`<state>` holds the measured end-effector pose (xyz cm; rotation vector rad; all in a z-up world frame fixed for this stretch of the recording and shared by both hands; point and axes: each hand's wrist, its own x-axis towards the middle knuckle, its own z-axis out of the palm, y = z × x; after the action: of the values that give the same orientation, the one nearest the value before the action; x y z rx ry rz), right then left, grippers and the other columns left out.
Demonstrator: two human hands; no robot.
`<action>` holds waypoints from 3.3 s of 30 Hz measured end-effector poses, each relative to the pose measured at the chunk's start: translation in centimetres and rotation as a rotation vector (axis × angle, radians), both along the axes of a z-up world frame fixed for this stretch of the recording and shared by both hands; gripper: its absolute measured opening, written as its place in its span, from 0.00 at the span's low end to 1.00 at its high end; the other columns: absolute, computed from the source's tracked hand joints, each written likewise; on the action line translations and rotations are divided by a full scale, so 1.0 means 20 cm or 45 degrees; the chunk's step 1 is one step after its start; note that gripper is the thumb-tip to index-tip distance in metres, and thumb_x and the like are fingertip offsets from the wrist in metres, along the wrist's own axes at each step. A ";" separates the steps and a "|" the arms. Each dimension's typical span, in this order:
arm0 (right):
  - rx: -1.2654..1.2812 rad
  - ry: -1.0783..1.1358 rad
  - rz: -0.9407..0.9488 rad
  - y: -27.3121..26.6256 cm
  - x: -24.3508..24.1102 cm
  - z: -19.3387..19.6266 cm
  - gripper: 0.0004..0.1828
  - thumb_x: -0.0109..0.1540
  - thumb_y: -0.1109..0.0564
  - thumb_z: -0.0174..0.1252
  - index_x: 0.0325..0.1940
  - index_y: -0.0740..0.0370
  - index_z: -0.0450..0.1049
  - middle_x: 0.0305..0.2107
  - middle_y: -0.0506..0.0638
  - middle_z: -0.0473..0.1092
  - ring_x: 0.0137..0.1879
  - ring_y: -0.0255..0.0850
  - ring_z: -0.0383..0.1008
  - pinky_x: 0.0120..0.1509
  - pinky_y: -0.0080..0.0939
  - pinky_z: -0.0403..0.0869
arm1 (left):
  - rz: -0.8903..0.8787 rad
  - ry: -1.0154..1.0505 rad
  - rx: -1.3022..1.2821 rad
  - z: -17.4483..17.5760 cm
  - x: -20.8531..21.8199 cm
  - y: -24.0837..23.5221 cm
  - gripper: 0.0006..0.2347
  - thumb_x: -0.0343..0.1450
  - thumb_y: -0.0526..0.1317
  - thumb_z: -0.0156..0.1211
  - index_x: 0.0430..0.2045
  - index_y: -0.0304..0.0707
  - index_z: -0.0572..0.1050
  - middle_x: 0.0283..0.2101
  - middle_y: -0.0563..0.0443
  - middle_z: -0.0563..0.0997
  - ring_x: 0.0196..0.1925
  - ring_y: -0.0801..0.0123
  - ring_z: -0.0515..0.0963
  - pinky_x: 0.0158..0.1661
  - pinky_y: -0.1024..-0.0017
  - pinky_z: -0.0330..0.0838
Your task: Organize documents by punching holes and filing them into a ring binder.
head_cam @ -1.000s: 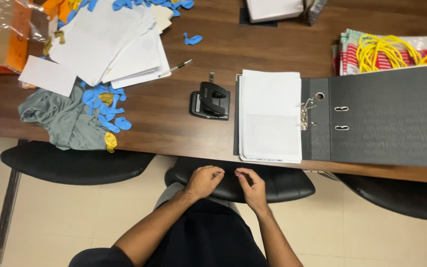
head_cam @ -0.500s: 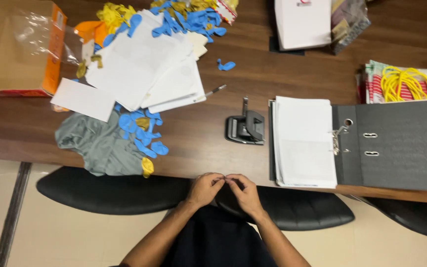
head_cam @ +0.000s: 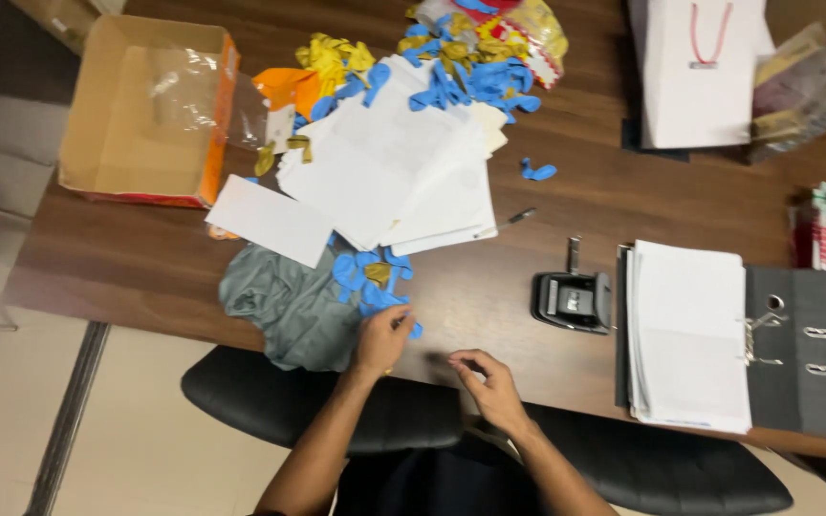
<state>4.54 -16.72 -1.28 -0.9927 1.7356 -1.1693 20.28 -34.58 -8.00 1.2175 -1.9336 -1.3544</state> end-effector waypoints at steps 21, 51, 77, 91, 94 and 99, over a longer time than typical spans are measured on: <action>0.207 -0.183 -0.125 -0.12 0.07 0.04 0.12 0.65 0.60 0.57 0.50 0.65 0.79 0.41 0.50 0.79 0.49 0.36 0.77 0.57 0.37 0.74 | 0.141 -0.485 -0.830 0.17 -0.11 -0.59 0.30 0.61 0.41 0.67 0.60 0.29 0.71 0.65 0.32 0.70 0.65 0.35 0.62 0.57 0.44 0.56; 0.398 -0.694 -0.569 -0.33 -0.13 -0.03 0.21 0.65 0.60 0.53 0.61 0.70 0.68 0.44 0.65 0.76 0.44 0.49 0.80 0.49 0.51 0.81 | -0.048 -0.064 0.257 -0.01 0.00 -0.08 0.17 0.68 0.44 0.66 0.49 0.39 0.80 0.41 0.46 0.86 0.38 0.61 0.84 0.41 0.67 0.78; 0.439 -0.798 -0.725 -0.13 -0.14 -0.15 0.18 0.64 0.62 0.54 0.59 0.68 0.70 0.45 0.65 0.76 0.47 0.51 0.80 0.53 0.50 0.81 | 0.067 0.255 1.008 -0.23 0.06 0.03 0.21 0.64 0.34 0.65 0.53 0.30 0.74 0.48 0.42 0.83 0.48 0.62 0.82 0.49 0.65 0.77; -0.005 -0.923 -0.702 0.07 -0.28 -0.21 0.14 0.63 0.62 0.59 0.53 0.69 0.73 0.46 0.61 0.76 0.52 0.48 0.77 0.60 0.51 0.77 | -0.021 0.330 0.654 0.00 0.11 -0.03 0.09 0.72 0.35 0.68 0.39 0.22 0.84 0.31 0.47 0.81 0.32 0.74 0.74 0.33 0.74 0.69; 0.017 -0.873 -0.751 -0.03 -0.23 -0.14 0.17 0.64 0.61 0.57 0.56 0.70 0.70 0.48 0.63 0.75 0.53 0.50 0.77 0.62 0.52 0.77 | 0.033 0.548 0.617 0.06 0.09 -0.07 0.12 0.71 0.35 0.66 0.45 0.24 0.80 0.35 0.52 0.83 0.35 0.77 0.77 0.36 0.78 0.71; 0.559 -0.642 -0.782 -0.11 -0.14 -0.16 0.26 0.66 0.61 0.52 0.69 0.66 0.60 0.51 0.61 0.71 0.53 0.48 0.76 0.58 0.48 0.77 | 0.125 0.050 0.437 -0.16 0.15 -0.09 0.25 0.62 0.36 0.71 0.54 0.35 0.74 0.36 0.47 0.84 0.35 0.67 0.81 0.38 0.71 0.74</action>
<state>1.73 -18.87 -4.50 0.1186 1.7955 -1.1859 23.25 -36.41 -11.23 1.4088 -1.6345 -1.6912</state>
